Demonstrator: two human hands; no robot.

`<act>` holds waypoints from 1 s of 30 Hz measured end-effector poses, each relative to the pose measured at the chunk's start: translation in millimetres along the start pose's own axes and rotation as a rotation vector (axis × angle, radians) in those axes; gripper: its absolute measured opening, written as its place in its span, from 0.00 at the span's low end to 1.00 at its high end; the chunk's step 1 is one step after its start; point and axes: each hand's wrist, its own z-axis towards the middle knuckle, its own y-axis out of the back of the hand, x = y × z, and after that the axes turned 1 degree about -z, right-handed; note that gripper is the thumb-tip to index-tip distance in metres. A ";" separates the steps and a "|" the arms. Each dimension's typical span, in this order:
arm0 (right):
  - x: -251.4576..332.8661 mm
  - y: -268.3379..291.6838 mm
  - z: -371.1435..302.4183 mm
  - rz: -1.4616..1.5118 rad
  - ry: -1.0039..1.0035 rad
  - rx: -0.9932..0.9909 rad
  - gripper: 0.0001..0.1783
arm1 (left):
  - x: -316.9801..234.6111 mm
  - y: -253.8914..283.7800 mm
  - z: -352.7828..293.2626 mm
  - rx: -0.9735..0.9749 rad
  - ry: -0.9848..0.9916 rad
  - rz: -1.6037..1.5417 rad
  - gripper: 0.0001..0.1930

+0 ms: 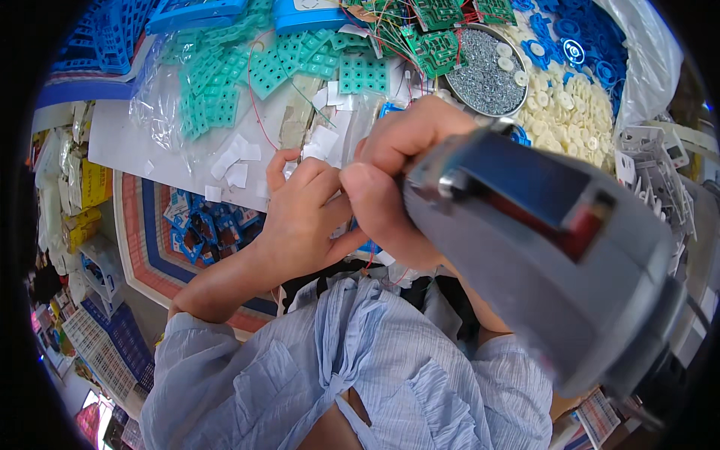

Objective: Assembling electronic toy components into plastic casings using an electric screwdriver.

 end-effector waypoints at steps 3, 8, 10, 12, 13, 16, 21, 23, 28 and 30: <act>-4.2 10.2 1.5 -0.174 0.014 0.093 0.15 | -7.6 -0.4 -7.1 -0.030 0.037 -0.051 0.22; 0.3 25.7 14.1 -0.029 0.000 0.124 0.15 | -25.5 -8.0 -52.5 0.041 0.118 -0.174 0.23; 1.9 33.6 12.0 0.108 0.130 0.030 0.20 | -32.5 -15.4 -70.1 0.244 0.256 -0.210 0.24; 0.9 59.0 20.0 0.233 0.274 0.132 0.29 | -36.2 -32.5 -69.2 0.078 0.240 -0.279 0.19; 3.9 68.4 19.7 0.268 0.338 0.167 0.34 | -35.2 -42.1 -71.0 0.022 0.211 -0.306 0.17; 43.2 68.8 -2.2 -0.184 0.249 -0.191 0.42 | -38.9 -36.4 -68.3 -0.014 0.219 -0.409 0.13; 61.0 69.8 -76.8 -0.749 0.408 -0.573 0.31 | -43.7 -6.4 -49.8 0.105 0.293 -0.404 0.09; 64.7 60.9 -89.0 -0.819 0.174 -0.013 0.21 | -47.7 -4.0 -48.7 0.201 0.318 -0.271 0.08; 8.1 32.5 -92.5 -0.785 -0.029 0.358 0.18 | -47.5 -35.8 -53.2 0.158 0.252 -0.322 0.11; 10.9 30.3 -88.4 -0.822 -0.047 0.454 0.18 | -47.1 -17.5 -48.0 0.201 0.307 -0.414 0.14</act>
